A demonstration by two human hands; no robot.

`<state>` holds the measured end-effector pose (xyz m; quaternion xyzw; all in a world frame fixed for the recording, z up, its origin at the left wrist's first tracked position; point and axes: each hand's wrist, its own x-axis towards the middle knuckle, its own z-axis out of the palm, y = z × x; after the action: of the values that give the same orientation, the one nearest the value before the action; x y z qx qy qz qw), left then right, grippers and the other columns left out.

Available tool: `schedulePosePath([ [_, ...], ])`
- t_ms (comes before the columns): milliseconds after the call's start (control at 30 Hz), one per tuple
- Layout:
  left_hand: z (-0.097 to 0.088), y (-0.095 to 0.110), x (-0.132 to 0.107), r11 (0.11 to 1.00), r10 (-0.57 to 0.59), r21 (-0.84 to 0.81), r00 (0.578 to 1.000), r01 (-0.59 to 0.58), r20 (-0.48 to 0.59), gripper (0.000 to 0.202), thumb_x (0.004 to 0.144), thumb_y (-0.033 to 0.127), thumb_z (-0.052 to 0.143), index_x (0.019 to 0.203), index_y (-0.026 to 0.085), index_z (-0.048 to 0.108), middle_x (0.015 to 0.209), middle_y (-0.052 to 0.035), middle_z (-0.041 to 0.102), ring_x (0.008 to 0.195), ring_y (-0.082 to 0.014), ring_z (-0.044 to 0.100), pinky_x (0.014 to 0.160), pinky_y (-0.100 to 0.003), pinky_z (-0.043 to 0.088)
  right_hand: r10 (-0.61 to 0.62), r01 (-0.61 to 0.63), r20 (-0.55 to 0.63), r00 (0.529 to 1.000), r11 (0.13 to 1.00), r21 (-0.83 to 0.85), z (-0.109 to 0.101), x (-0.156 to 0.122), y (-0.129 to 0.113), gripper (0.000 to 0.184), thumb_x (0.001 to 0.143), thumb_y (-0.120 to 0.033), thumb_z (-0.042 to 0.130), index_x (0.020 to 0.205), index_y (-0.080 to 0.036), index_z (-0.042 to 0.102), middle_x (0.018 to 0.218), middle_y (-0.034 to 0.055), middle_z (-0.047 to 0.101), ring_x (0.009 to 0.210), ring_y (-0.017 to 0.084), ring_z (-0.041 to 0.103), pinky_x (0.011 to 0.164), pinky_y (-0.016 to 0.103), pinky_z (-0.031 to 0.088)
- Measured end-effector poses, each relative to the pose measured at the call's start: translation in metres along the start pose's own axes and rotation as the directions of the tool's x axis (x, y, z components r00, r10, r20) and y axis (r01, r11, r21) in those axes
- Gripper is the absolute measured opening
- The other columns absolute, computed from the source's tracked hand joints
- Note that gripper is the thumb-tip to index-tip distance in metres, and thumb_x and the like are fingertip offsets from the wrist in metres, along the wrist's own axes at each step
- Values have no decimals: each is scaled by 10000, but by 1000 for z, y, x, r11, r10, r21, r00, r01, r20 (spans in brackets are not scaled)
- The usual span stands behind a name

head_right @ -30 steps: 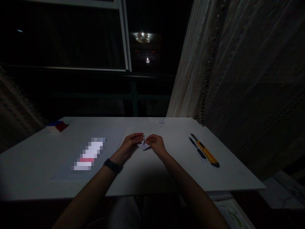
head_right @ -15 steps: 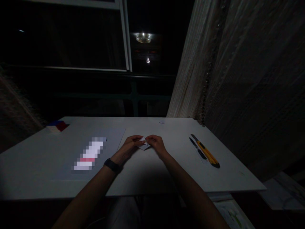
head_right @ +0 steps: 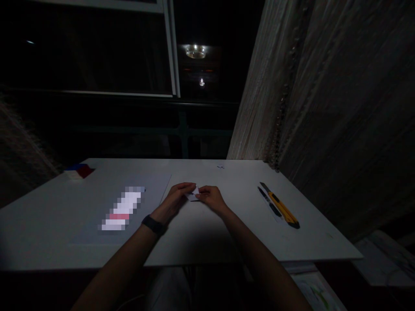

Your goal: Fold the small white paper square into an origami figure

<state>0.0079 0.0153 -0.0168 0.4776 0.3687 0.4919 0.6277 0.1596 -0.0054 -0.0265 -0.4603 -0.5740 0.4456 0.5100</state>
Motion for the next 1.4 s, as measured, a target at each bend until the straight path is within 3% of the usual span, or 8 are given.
schedulePosePath([
  [233, 0, 1, -1, 998, 2, 63, 997, 3, -79, 366, 508, 275, 746, 812, 89, 663, 732, -98, 662, 632, -162, 585, 617, -278, 430, 28, -26, -70, 997, 999, 30, 2, 1, -1, 263, 502, -321, 699, 682, -149, 613, 631, 23, 635, 608, 163, 583, 605, 290, 443],
  [400, 4, 4, -4, 995, 34, 96, 997, -28, -68, 367, 477, 261, 763, 788, 91, 666, 719, -94, 663, 627, -158, 584, 607, -265, 426, -13, 13, -82, 997, 1000, -11, 3, 2, 1, 233, 532, -333, 681, 655, -150, 602, 624, 26, 626, 610, 160, 579, 604, 282, 434],
  [767, 6, 4, -3, 976, 132, 186, 988, -115, -81, 289, 466, 267, 760, 691, 108, 674, 657, -76, 657, 606, -162, 581, 601, -269, 429, -187, 139, -125, 974, 938, -319, 7, -5, -2, 140, 658, -322, 587, 662, -186, 621, 601, 5, 615, 583, 141, 544, 566, 251, 401],
  [933, 5, 3, -2, 946, 219, 248, 976, -209, -12, 247, 525, 292, 726, 704, 128, 686, 730, -83, 668, 694, -187, 596, 666, -291, 438, -287, 227, -88, 954, 881, -414, 8, -10, -6, 127, 700, -287, 554, 746, -202, 636, 645, 9, 631, 592, 146, 555, 577, 257, 402],
  [1167, 7, 6, -6, 898, 315, 323, 949, -299, 3, 146, 563, 266, 696, 643, 144, 690, 682, -74, 658, 683, -191, 598, 665, -300, 447, -295, 240, -86, 952, 888, -393, 9, -11, -9, 122, 680, -258, 567, 764, -205, 638, 692, 7, 649, 648, 158, 585, 633, 267, 430],
  [1300, 8, 8, -9, 858, 408, 328, 912, -396, 35, 95, 578, 244, 681, 582, 150, 681, 688, -75, 654, 696, -185, 598, 680, -296, 452, -252, 212, -108, 962, 934, -289, 9, -9, -6, 125, 658, -280, 592, 730, -187, 633, 686, 13, 649, 644, 158, 589, 625, 266, 442],
  [1400, 8, 9, -9, 860, 408, 326, 913, -393, 26, 127, 586, 267, 676, 605, 141, 681, 693, -77, 658, 700, -185, 599, 694, -301, 452, -227, 198, -126, 966, 958, -207, 9, -6, -3, 157, 638, -317, 616, 694, -171, 627, 672, 20, 647, 643, 162, 592, 629, 272, 447],
])
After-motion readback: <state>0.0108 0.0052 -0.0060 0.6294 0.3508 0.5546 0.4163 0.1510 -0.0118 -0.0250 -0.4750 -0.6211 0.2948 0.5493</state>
